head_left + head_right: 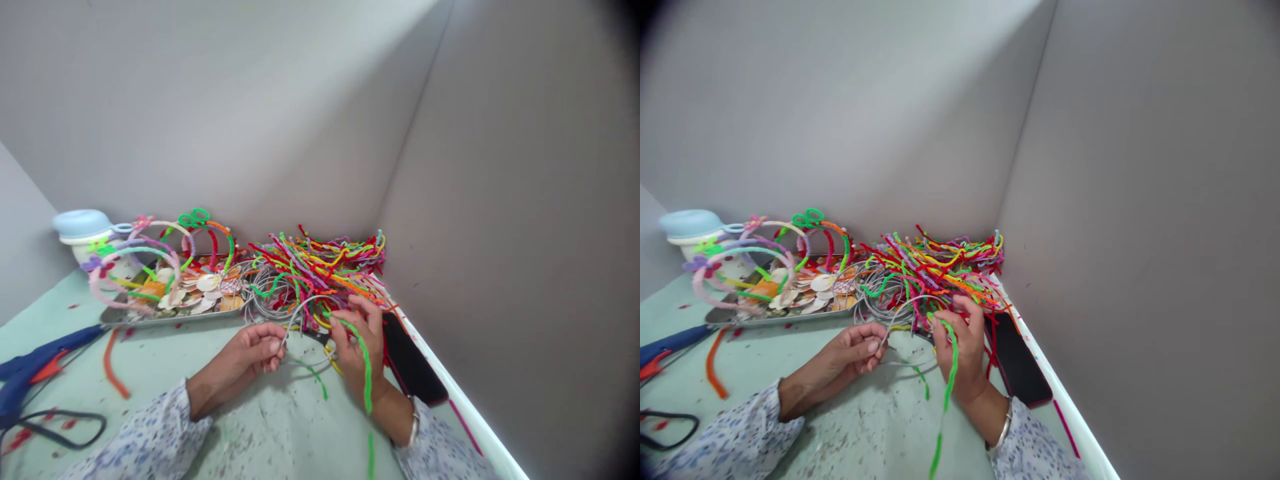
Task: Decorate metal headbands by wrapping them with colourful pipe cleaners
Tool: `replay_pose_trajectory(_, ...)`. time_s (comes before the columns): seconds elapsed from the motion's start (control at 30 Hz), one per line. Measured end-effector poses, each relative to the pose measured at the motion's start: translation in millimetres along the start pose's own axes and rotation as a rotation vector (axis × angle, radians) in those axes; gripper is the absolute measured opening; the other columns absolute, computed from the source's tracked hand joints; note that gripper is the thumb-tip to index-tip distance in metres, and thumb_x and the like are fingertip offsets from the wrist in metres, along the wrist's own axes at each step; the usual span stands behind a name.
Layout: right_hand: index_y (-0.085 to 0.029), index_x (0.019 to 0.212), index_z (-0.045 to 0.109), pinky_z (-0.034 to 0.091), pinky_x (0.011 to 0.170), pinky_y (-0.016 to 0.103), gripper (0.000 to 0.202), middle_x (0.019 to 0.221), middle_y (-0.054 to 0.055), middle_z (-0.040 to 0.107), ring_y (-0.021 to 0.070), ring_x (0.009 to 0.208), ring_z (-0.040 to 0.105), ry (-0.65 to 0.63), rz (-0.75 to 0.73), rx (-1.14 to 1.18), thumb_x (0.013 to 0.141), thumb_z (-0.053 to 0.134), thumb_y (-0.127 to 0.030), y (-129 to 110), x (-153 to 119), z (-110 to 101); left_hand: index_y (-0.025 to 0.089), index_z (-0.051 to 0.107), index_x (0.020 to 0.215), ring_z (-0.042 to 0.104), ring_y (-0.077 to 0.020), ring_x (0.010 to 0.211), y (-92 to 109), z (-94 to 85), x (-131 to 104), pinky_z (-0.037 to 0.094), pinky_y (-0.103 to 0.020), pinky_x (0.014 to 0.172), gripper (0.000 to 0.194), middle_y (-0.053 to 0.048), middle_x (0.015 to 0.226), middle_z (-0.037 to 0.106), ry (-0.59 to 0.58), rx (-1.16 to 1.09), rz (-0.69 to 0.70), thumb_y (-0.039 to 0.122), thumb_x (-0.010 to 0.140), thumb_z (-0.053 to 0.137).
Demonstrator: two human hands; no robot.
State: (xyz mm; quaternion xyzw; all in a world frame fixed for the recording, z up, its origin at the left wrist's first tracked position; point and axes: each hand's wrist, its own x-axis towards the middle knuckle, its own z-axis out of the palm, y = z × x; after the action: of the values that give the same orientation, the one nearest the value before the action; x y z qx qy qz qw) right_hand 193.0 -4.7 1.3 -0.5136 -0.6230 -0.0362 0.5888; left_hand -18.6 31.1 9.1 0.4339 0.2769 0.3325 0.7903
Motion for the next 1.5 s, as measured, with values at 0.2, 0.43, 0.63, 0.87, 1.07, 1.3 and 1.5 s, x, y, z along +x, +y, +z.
replay_pose_trajectory(0.2,-0.021,0.091,0.062,0.046,0.073,0.037,0.014,0.084,0.004,0.061,0.0192,0.08,0.057,-0.273,-0.225,0.102,0.079,0.059,-0.014,-14,-17,8,0.013,0.064,0.092,0.053,-0.0049,0.054,-4,-2.2,0,0.041,-0.014,0.052,0.018,-0.001,0.068,0.062,0.018,-0.025,0.003,0.019,0.076,0.069)
replay_pose_trajectory(0.43,-0.021,0.091,0.061,0.046,0.073,0.033,0.013,0.083,0.004,0.065,0.0187,0.08,0.06,-0.348,-0.141,0.152,0.081,0.055,-0.015,-23,-22,13,0.014,0.065,0.092,0.053,-0.0052,0.054,-7,2.5,1,0.041,-0.015,0.053,0.019,-0.002,0.07,0.064,0.032,-0.012,-0.027,0.019,0.075,0.07)
replay_pose_trajectory(0.63,-0.021,0.09,0.058,0.048,0.072,0.029,0.012,0.082,0.004,0.064,0.0167,0.078,0.061,-0.347,-0.044,0.193,0.082,0.051,-0.014,-31,-24,13,0.013,0.066,0.09,0.051,-0.0047,0.051,-11,5.1,1,0.038,-0.015,0.051,0.02,-0.002,0.067,0.064,0.036,-0.007,-0.035,0.02,0.073,0.072)
replay_pose_trajectory(0.87,-0.021,0.086,0.057,0.048,0.069,0.026,0.008,0.079,0.001,0.065,0.0155,0.074,0.062,-0.339,0.162,0.181,0.08,0.055,-0.016,-28,-25,17,0.012,0.066,0.094,0.05,-0.0034,0.051,-12,3.3,4,0.037,-0.014,0.05,0.022,-0.002,0.07,0.064,0.055,-0.009,-0.01,0.021,0.074,0.07)
replay_pose_trajectory(1.07,-0.02,0.087,0.058,0.049,0.069,0.027,0.005,0.081,0.002,0.066,0.016,0.074,0.062,-0.415,0.293,0.297,0.083,0.055,-0.022,-27,-26,21,0.012,0.066,0.095,0.05,-0.0032,0.05,-14,3.3,7,0.037,-0.014,0.05,0.023,-0.003,0.071,0.065,0.071,-0.016,0.0,0.022,0.074,0.07)
replay_pose_trajectory(1.3,-0.02,0.085,0.059,0.05,0.071,0.029,0.005,0.082,0.003,0.067,0.0167,0.076,0.063,-0.407,0.267,0.316,0.081,0.057,-0.02,-28,-26,22,0.011,0.066,0.094,0.049,-0.0041,0.049,-15,2.8,8,0.036,-0.016,0.049,0.027,-0.003,0.071,0.064,0.08,0.009,0.003,0.026,0.071,0.072)
replay_pose_trajectory(1.5,-0.02,0.086,0.06,0.05,0.069,0.028,0.005,0.084,0.004,0.066,0.0163,0.077,0.062,-0.437,0.223,0.326,0.082,0.057,-0.021,-26,-26,24,0.01,0.067,0.088,0.049,-0.0059,0.05,-17,4.8,8,0.037,-0.019,0.051,0.028,-0.004,0.071,0.064,0.103,0.083,0.009,0.033,0.072,0.071)
